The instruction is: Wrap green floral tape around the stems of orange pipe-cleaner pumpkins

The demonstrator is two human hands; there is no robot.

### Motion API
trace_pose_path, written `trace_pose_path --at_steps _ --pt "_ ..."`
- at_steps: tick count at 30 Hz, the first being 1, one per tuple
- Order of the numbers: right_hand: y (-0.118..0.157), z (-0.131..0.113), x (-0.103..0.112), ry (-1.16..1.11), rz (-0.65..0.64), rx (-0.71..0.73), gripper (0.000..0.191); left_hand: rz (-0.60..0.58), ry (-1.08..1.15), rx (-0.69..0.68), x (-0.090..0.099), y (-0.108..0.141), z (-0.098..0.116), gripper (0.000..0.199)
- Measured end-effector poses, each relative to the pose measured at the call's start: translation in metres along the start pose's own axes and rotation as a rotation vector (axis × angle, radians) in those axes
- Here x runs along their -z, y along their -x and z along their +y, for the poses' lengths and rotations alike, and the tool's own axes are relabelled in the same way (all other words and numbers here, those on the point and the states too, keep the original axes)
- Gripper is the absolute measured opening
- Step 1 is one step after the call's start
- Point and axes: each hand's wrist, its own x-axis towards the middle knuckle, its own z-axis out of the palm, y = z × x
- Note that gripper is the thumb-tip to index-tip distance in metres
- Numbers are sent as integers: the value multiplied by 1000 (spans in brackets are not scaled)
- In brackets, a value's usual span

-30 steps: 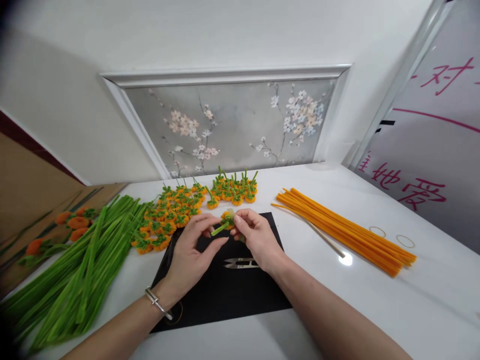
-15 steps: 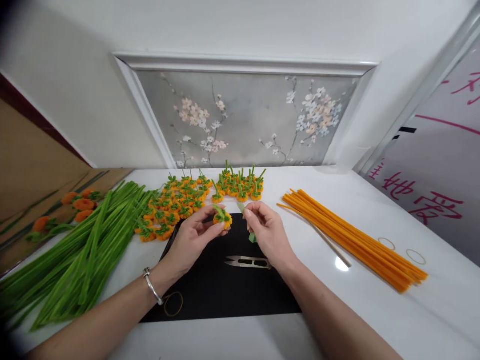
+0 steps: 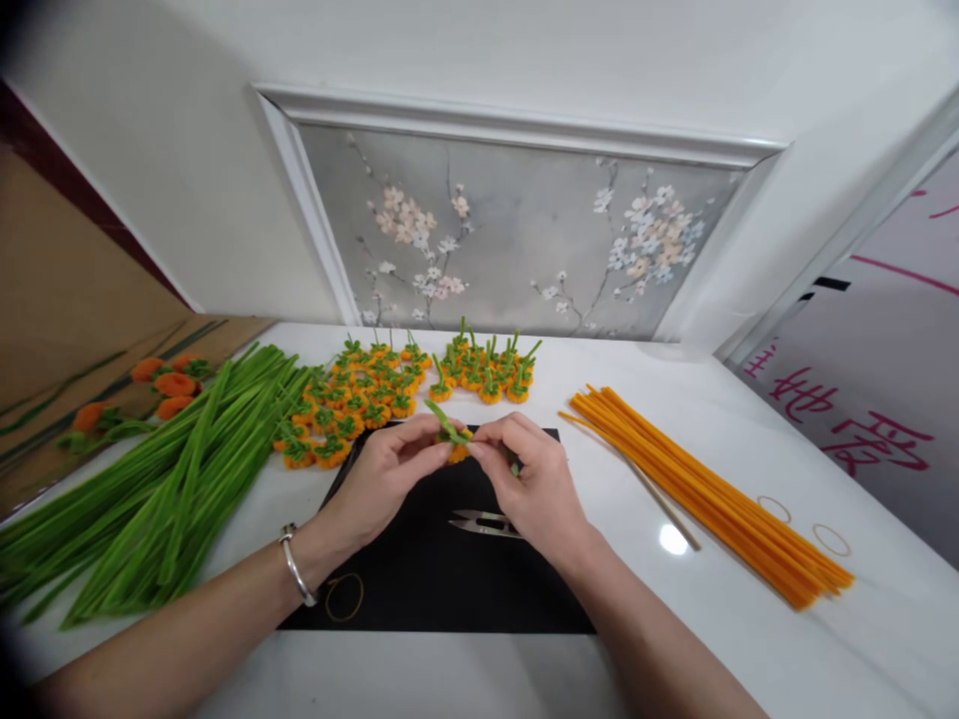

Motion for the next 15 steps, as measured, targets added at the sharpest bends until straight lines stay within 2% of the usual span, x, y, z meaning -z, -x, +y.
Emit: trace_pose_path --at_steps 9,15 --pt "-1 -1 2 52 -8 2 8 12 62 63 -3 -1 0 16" --pt "0 -1 0 38 -9 -17 10 -3 -39 39 -3 1 -2 18"
